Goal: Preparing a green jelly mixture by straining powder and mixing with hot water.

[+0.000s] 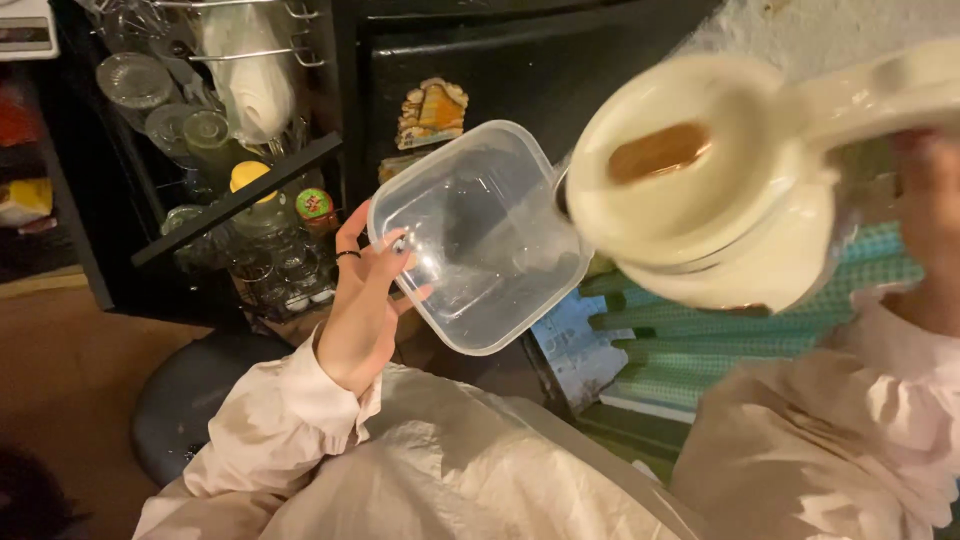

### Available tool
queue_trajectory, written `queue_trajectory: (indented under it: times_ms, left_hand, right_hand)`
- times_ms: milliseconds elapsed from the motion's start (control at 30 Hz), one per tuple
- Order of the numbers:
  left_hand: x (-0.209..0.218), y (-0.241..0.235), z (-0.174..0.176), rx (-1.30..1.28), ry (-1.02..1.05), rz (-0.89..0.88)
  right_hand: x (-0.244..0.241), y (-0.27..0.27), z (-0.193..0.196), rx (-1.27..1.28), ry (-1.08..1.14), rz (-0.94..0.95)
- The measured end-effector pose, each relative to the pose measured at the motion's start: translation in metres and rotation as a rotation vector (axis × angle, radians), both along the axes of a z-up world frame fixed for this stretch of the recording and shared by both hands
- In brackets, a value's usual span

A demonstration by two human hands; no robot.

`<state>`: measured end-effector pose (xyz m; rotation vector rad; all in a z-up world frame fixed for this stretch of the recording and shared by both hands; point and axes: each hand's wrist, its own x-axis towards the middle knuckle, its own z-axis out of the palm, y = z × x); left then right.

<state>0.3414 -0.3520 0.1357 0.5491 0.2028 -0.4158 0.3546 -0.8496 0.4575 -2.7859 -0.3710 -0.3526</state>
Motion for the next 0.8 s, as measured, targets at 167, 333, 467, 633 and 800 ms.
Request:
queue_trajectory:
  times_ms: [167,333,467,633,800]
  left_hand:
    - [-0.005,-0.010,-0.008,0.008,0.044,-0.060]
    - [-0.011,-0.014,-0.009,0.010,0.089,-0.119]
    - [-0.016,-0.013,-0.010,0.065,0.135,-0.172]
    - [-0.019,-0.014,-0.014,-0.020,0.087,-0.131]
    - [-0.016,-0.010,-0.013,0.041,0.045,-0.121]
  right_hand:
    - [-0.028,0.126,-0.014,-0.068,0.046,-0.056]
    - [-0.027,0.213,-0.012,-0.837,-0.147,0.064]
    - [-0.035,0.179,-0.017,-0.859,-0.130,0.047]
    - [-0.042,0.065,-0.044,-0.572,-0.137,-0.029]
    - [-0.033,0.098,-0.075,0.009,-0.176,-0.002]
